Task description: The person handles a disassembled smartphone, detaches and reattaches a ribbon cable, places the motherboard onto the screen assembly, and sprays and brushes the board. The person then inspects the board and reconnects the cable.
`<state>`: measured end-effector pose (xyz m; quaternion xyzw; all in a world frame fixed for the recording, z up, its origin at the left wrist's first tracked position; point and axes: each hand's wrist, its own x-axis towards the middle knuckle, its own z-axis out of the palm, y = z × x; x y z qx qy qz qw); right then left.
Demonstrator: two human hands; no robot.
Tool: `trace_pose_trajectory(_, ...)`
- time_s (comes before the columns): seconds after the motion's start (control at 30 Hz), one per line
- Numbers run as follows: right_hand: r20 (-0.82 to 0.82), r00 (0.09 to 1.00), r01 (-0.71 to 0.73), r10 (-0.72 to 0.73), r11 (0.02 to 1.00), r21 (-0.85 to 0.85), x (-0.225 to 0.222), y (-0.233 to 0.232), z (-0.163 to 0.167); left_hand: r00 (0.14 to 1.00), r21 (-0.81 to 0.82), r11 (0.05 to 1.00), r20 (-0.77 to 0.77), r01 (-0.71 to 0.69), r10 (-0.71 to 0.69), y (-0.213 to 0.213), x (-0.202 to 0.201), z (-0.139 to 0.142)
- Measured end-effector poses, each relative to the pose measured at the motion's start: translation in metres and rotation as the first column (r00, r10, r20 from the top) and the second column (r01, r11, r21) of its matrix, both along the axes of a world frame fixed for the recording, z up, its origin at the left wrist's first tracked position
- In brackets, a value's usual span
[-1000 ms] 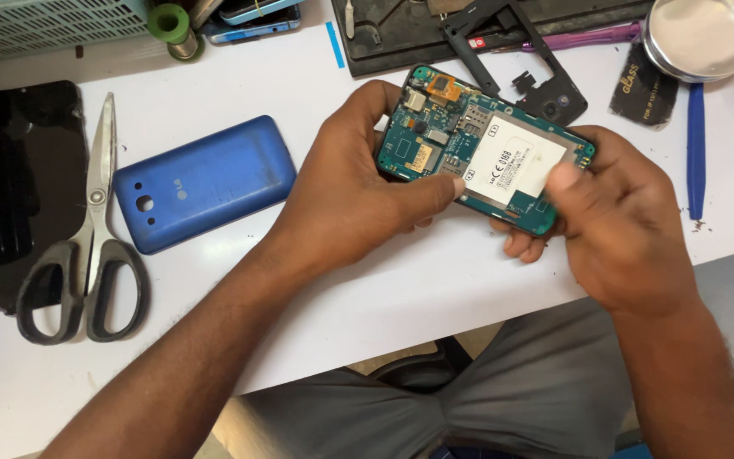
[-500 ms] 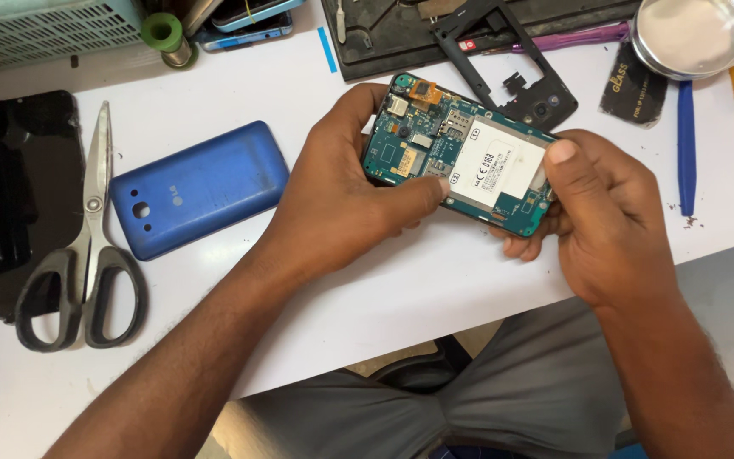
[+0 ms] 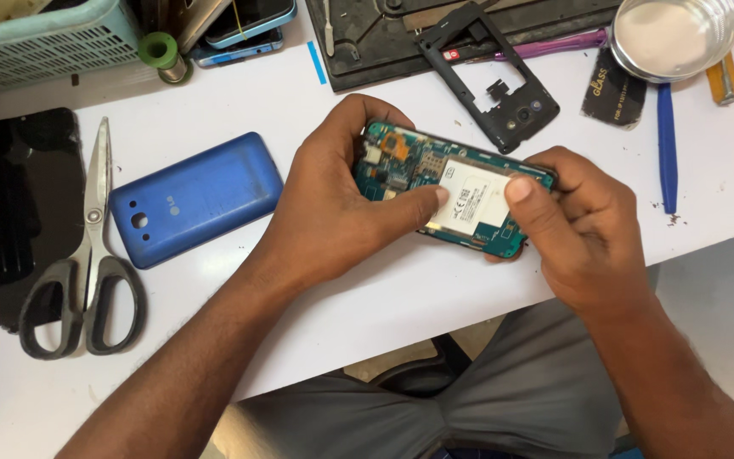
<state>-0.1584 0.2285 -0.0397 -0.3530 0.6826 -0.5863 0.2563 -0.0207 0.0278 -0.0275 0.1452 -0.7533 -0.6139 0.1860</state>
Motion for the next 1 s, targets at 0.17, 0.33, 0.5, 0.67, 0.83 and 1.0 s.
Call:
trace_pose_trajectory(0.17,-0.165,0.986,-0.029,0.029,1.0,0.0,0.002,0.007,-0.006,0.988,-0.262,0.964,-0.152,-0.049,0.009,0.004,0.006,0.006)
trace_pose_trajectory(0.33,-0.188,0.982,-0.041,0.03,0.998,-0.053,0.009,0.007,-0.005,0.976,-0.455,0.885,-0.217,-0.096,-0.006,0.006,0.014,0.012)
trace_pose_trajectory(0.5,-0.273,0.961,-0.07,0.034,0.99,-0.121,0.015,0.004,0.0,0.984,-0.545,0.836,-0.174,-0.064,-0.039,0.011,0.014,0.014)
trace_pose_trajectory(0.67,-0.382,0.923,-0.106,0.05,0.986,-0.127,0.012,0.002,0.002,0.979,-0.508,0.861,-0.184,-0.021,-0.085,0.016,0.014,0.015)
trace_pose_trajectory(0.83,-0.423,0.903,-0.14,0.076,0.982,-0.123,0.011,0.001,0.005,0.976,-0.49,0.872,-0.192,-0.002,-0.105,0.017,0.012,0.015)
trace_pose_trajectory(1.0,-0.432,0.9,-0.121,0.066,0.987,-0.102,0.012,0.001,0.008,0.974,-0.486,0.874,-0.188,0.018,-0.124,0.017,0.014,0.014)
